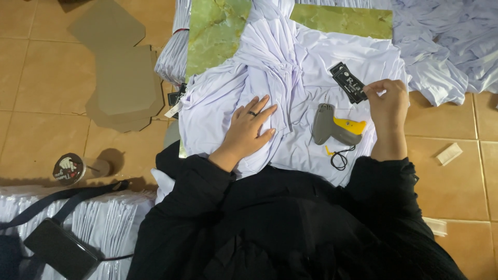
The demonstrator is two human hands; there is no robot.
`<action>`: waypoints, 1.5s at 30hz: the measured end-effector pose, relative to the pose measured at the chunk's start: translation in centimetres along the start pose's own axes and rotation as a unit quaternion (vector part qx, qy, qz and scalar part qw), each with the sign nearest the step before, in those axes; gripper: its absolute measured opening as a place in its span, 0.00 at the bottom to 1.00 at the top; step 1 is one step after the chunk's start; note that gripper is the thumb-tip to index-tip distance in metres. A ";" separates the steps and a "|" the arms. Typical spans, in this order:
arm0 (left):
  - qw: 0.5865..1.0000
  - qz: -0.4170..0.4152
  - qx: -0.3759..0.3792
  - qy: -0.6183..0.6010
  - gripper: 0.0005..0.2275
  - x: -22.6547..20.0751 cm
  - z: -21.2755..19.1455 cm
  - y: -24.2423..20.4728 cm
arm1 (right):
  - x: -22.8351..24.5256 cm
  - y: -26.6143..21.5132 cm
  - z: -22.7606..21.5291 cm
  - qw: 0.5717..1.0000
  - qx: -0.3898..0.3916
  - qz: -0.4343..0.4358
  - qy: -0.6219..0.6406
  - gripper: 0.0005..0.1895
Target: The person attaches black brand tags to the necks of white shirts using a handheld hot glue gun. They repeatedly pick up a tag, apply glue to the shirt, press the tag in place, and move to the next shirt in the stack.
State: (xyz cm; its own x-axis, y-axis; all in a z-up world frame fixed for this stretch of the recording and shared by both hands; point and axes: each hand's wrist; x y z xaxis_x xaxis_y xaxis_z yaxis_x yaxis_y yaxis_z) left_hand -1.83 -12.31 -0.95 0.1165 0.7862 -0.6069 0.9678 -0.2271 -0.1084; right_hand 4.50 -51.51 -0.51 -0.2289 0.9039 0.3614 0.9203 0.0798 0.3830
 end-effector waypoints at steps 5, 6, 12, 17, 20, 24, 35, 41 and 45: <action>1.000 -0.008 0.007 -0.006 0.26 -0.5 -0.6 -0.2 | 0.0 0.0 -0.5 0.996 -0.005 0.047 0.072 0.03; 1.000 -0.012 0.011 -0.011 0.26 -0.6 -0.8 -0.2 | 0.4 0.0 -1.0 0.988 -0.014 0.088 0.128 0.02; 1.000 -0.021 0.018 -0.014 0.22 -1.0 -1.1 -0.6 | 11.0 -0.5 -2.8 0.907 -0.037 0.067 0.414 0.10; 0.991 0.011 0.007 -0.137 0.22 2.2 1.6 0.9 | 18.6 -2.9 0.7 0.902 0.095 0.020 0.420 0.10; 0.945 0.008 -0.035 -0.326 0.16 2.9 2.3 1.6 | 20.3 -3.3 3.1 0.890 0.171 -0.011 0.422 0.11; 0.663 -0.077 -0.033 -0.744 0.09 3.2 2.6 1.9 | 18.6 -0.6 5.4 0.946 0.149 -0.071 0.277 0.13; 0.670 -0.115 -0.060 -0.731 0.09 7.7 4.6 3.3 | 16.5 3.7 9.0 0.979 0.126 -0.079 0.142 0.07; 0.672 -0.101 -0.055 -0.732 0.09 8.5 5.1 3.7 | 13.7 3.0 6.3 0.847 -0.002 0.131 0.515 0.04; 0.695 -0.097 -0.038 -0.711 0.08 6.0 3.2 2.3 | 10.0 1.6 9.6 0.687 -0.032 0.223 0.691 0.03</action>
State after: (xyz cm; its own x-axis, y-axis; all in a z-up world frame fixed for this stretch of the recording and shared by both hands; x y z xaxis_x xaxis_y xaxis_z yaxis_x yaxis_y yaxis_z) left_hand 0.41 -9.92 -7.38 -0.3039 -0.5781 -0.7572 0.9498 -0.1218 -0.2882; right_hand 6.72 -38.34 -4.41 -0.0526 -0.4321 0.9003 0.9910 -0.1340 -0.0064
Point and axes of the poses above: each hand's wrist, its own y-axis towards the middle knuckle, its own z-axis out of the palm, x = y × z, and after that the axes turned 15 degrees about -z, right-handed
